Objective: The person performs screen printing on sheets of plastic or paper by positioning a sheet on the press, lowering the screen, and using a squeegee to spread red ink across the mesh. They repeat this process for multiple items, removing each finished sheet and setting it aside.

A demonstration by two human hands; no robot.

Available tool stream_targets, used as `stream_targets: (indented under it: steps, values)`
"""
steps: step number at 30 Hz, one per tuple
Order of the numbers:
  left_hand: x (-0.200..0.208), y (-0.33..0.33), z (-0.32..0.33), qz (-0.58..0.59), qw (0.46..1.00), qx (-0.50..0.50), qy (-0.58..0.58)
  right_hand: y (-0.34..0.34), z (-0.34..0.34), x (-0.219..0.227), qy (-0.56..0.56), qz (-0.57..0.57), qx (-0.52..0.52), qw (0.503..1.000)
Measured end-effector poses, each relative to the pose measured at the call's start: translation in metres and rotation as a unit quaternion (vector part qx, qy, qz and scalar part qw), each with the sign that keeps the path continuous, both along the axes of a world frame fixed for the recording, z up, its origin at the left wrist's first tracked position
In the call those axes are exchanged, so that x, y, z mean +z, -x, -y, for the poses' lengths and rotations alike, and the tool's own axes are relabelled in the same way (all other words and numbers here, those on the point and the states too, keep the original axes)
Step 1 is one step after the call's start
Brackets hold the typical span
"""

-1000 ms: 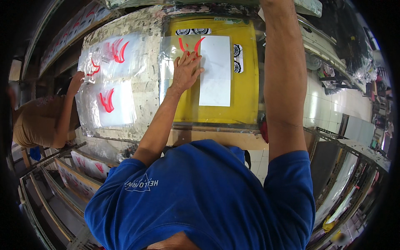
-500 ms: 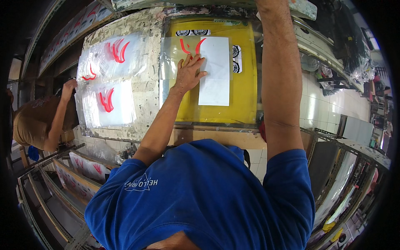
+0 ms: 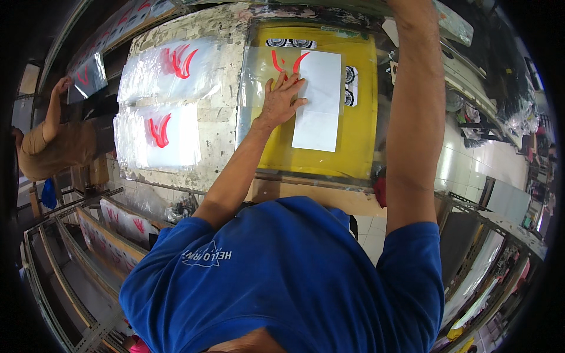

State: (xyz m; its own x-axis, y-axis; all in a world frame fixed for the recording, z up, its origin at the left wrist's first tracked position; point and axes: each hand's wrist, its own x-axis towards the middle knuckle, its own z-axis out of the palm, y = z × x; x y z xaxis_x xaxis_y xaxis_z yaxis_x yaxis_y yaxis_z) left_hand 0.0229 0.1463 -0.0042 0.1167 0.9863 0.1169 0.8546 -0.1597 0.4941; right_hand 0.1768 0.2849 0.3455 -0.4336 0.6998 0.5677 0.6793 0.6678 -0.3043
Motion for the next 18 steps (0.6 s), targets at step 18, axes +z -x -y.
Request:
stream_targets:
  steps: [18]
  values:
    - [0.043,0.038,0.119,0.509,0.83,0.21,-0.094,-0.029,0.121,-0.178,0.082,0.023,0.039,0.996]
